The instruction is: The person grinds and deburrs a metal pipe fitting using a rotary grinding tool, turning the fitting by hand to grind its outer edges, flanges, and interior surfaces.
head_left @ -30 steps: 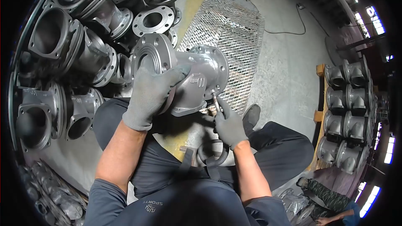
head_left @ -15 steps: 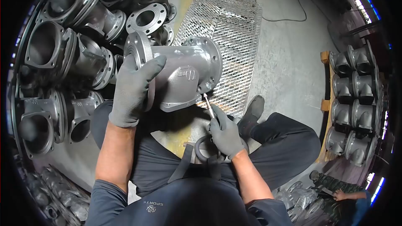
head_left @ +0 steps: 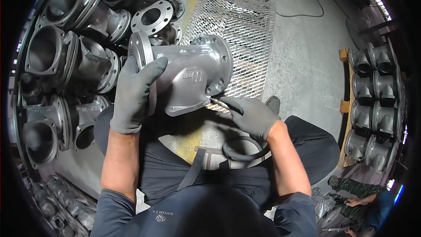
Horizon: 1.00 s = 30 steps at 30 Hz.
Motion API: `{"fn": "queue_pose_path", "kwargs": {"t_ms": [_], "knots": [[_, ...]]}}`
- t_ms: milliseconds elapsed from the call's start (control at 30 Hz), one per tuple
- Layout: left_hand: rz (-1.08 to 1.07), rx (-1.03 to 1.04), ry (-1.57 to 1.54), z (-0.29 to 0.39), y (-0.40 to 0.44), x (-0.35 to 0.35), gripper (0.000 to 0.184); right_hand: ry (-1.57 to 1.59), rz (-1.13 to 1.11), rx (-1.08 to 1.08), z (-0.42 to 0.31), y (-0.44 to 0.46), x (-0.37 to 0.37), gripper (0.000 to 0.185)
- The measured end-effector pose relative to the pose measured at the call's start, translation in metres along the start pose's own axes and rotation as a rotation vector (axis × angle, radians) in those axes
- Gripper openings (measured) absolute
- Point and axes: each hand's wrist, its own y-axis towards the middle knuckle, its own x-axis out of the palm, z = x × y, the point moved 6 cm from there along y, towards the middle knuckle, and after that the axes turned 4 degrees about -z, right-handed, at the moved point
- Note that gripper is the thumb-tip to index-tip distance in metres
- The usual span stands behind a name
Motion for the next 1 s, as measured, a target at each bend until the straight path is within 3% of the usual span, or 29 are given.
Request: {"fn": "queue_pose_path", "kwargs": {"t_ms": [100, 233, 333, 433, 567, 867, 1000], "knots": [[-0.046, 0.069, -0.009, 0.006, -0.001, 0.003, 0.039, -0.079, -0.095, 0.032, -0.007, 0.004, -0.007, 0.046], [-0.007, -0.02, -0.01, -0.001, -0.002, -0.004, 0.04, -0.057, -0.106, 0.028, -0.012, 0.001, -0.004, 0.046], [-0.002, -0.006, -0.033, 0.001, 0.0, 0.001, 0.042, 0.065, -0.051, 0.023, -0.008, -0.009, 0.008, 0.045], [-0.005, -0.005, -0.03, 0.002, -0.002, 0.0, 0.043, 0.279, 0.143, 0.092, 0.001, -0.023, 0.038, 0.045], [0.008, 0.028, -0.008, 0.001, -0.002, 0.001, 0.042, 0.671, 0.27, 0.353, 0.002, -0.034, 0.09, 0.038], [-0.002, 0.012, 0.046, 0.004, -0.002, 0.001, 0.04, 0.715, 0.372, 0.304, -0.007, -0.022, 0.128, 0.039], [-0.006, 0.037, 0.024, 0.002, -0.001, 0.005, 0.041, 0.772, 0.317, 0.302, -0.01, -0.022, 0.133, 0.042]]}}
